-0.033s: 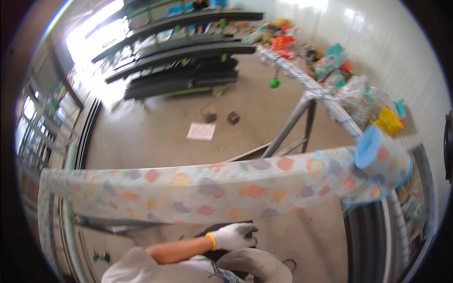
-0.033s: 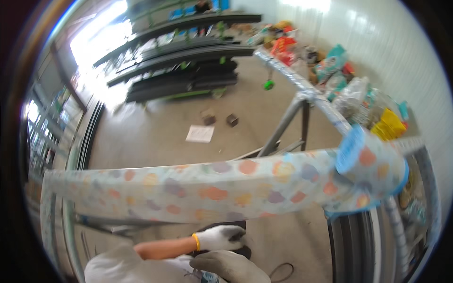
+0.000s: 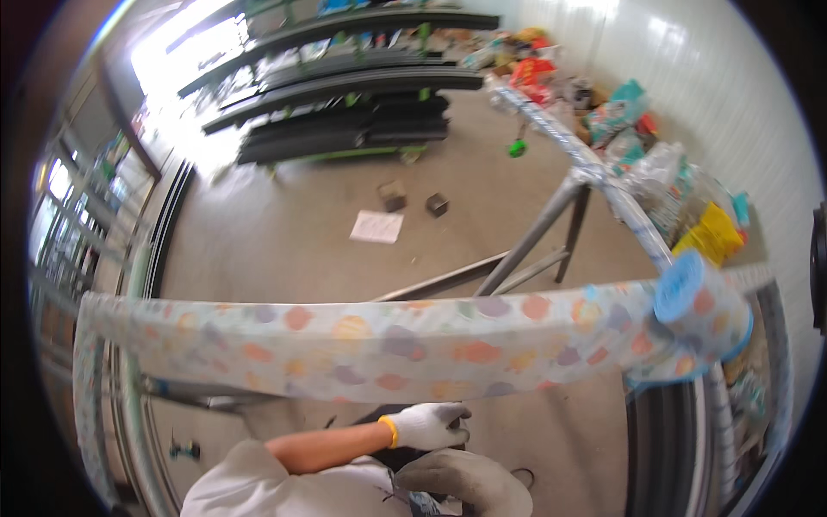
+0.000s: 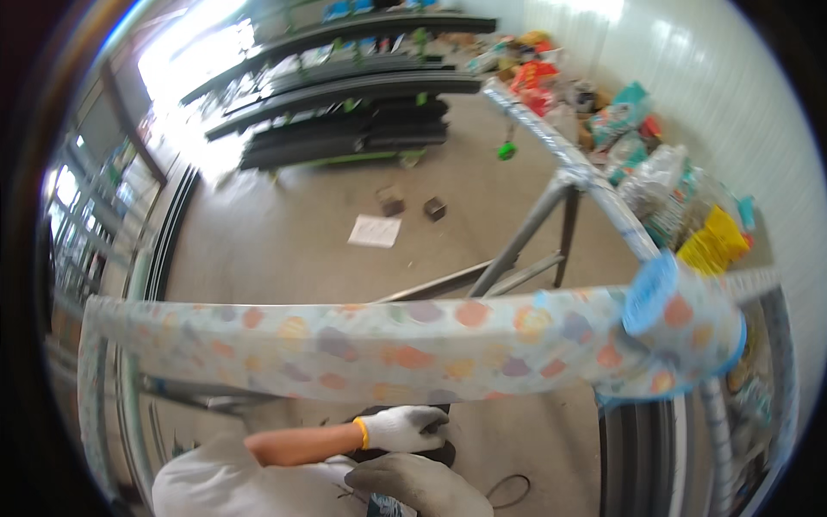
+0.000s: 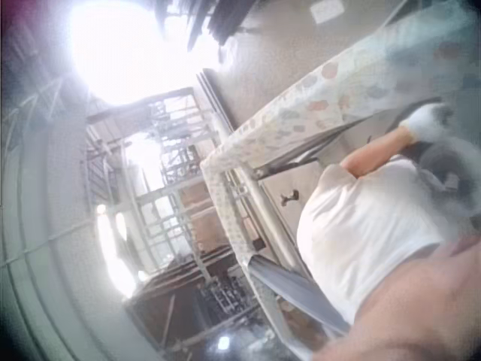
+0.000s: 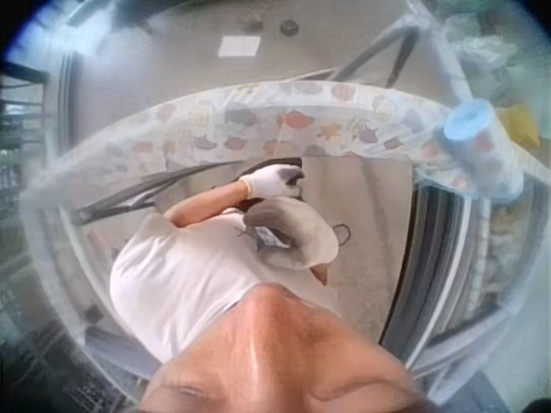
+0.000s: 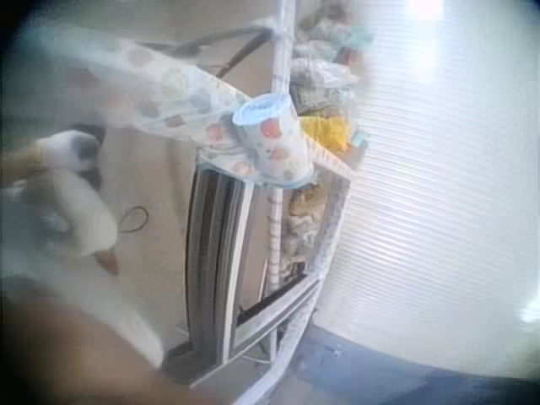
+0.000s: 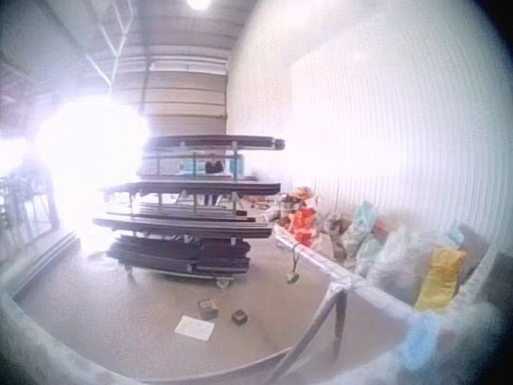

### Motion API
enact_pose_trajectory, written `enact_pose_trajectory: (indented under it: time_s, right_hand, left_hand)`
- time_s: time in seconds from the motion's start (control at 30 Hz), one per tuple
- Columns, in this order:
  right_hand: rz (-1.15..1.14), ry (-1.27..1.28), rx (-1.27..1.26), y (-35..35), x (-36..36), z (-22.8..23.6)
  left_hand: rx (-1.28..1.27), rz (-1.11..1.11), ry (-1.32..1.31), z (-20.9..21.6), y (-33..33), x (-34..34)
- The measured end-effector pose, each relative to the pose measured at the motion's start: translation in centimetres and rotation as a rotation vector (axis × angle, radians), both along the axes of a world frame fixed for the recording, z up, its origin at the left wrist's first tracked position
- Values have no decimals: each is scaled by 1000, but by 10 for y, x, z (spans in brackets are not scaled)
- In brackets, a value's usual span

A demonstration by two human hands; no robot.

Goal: The person wraps a large metal frame with patterned protective film, smoothing it along the bars and around joints. They briefly handle a printed document on the floor before resuming wrapping. The frame remains on a stand throughout.

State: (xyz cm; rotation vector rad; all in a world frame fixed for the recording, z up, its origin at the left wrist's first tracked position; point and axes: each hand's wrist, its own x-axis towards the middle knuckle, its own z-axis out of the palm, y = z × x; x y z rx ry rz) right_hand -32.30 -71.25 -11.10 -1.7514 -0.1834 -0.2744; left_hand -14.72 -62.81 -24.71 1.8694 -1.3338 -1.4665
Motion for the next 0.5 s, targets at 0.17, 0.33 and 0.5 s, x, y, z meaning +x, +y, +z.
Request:
enact_pose_trajectory:
  time_s: [0.17, 0.33, 0.5]
  right_hand:
    - [116, 378, 128, -13, 39, 73]
    - [58, 797, 126, -5, 54, 44]
    - [-18, 1092, -325, -11, 42, -19]
  left_hand:
    - [75, -104, -61, -39, 31, -6]
    - [-266, 5, -105, -134, 80, -40]
    - [-137, 312, -165, -65, 88, -21]
